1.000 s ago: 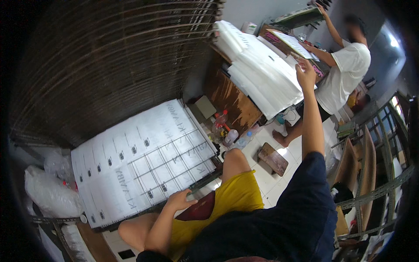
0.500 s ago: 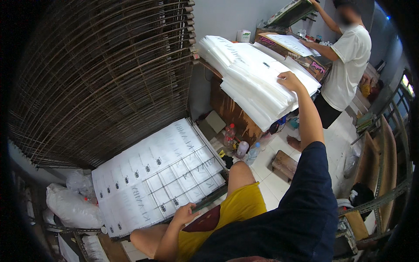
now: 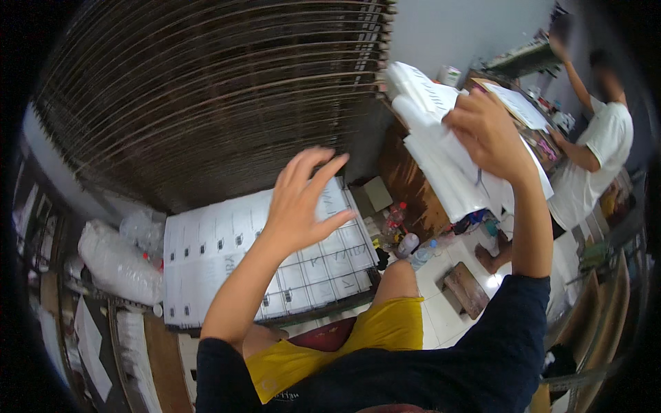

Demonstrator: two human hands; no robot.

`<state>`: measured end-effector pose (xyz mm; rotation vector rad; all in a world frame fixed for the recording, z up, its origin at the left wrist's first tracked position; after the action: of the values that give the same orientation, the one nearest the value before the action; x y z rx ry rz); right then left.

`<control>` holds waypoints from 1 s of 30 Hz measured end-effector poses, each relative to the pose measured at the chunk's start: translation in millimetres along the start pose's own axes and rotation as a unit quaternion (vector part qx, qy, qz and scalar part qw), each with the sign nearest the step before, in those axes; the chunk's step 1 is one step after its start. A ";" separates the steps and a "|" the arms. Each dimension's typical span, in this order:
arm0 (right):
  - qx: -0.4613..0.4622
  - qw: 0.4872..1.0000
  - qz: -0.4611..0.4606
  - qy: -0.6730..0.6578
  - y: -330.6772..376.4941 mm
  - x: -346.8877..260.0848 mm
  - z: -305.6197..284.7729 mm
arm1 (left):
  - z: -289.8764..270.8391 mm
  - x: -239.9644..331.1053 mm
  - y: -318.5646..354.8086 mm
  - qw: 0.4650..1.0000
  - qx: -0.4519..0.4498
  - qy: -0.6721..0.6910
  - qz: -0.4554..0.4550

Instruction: The person sits on the floor and repeatedly picks up white paper sheets from a nearby stack, places them onto a larger stack on the floor, and smooths them down. Another person is visible in the background working at a table.

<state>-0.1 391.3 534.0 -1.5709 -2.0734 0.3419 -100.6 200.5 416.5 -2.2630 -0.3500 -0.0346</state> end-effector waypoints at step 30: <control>-0.138 0.790 -0.020 -0.597 -90.2 -318.0 286.6 | -21.6 -102.1 374.3 0.718 0.479 -0.027 -0.504</control>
<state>-164.7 92.4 260.1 -1.6251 -3.1771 1.3517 -98.7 -72.2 139.7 -0.8391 -1.2646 -0.2808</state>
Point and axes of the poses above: each hand's wrist, its own y-axis away from the middle knuckle, its own z-axis out of the palm, x = y × z, the point moved 8 cm from there along -y, towards the middle knuckle, and after that the axes turned 7 degrees about -y, right-handed, at the moved point
